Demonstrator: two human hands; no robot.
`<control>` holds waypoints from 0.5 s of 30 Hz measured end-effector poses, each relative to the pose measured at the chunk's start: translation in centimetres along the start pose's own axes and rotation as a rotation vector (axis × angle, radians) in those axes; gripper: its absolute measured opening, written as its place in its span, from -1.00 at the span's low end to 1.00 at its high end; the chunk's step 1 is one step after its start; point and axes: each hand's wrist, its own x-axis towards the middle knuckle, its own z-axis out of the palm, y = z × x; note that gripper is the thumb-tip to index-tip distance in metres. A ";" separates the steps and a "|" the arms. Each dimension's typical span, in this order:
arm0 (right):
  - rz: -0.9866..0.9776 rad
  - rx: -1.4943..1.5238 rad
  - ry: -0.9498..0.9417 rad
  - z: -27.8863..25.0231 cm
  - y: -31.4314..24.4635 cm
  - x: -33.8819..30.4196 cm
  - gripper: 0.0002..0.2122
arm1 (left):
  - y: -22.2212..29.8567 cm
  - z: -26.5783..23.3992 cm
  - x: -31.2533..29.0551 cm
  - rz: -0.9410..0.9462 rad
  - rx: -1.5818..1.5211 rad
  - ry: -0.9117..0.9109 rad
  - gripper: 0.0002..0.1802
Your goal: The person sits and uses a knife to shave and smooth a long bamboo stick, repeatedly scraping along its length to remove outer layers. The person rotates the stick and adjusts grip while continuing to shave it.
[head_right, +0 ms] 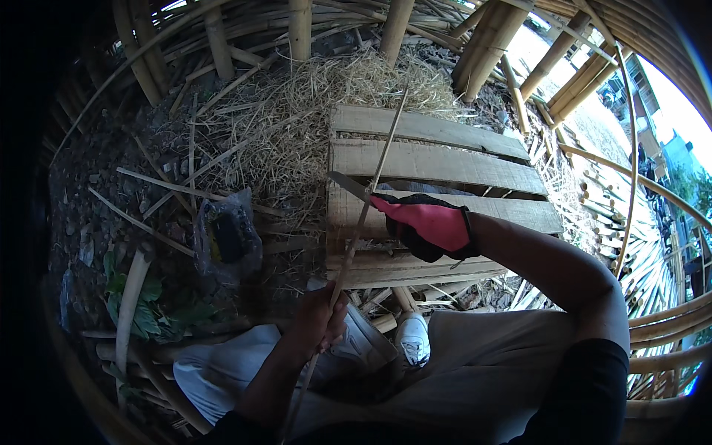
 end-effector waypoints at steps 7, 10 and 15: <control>0.086 -0.679 0.413 3.6 -4.2 -1.2 -0.52 | 0.5 0.1 -0.3 -0.030 -0.048 -0.007 -0.47; -0.524 -1.319 0.566 2.3 -1.5 0.1 -0.62 | 0.6 0.1 -0.2 -0.035 -0.057 -0.014 -0.49; -0.902 -1.601 0.996 3.9 1.0 0.6 -0.75 | 0.6 0.1 -0.2 -0.036 -0.072 -0.014 -0.49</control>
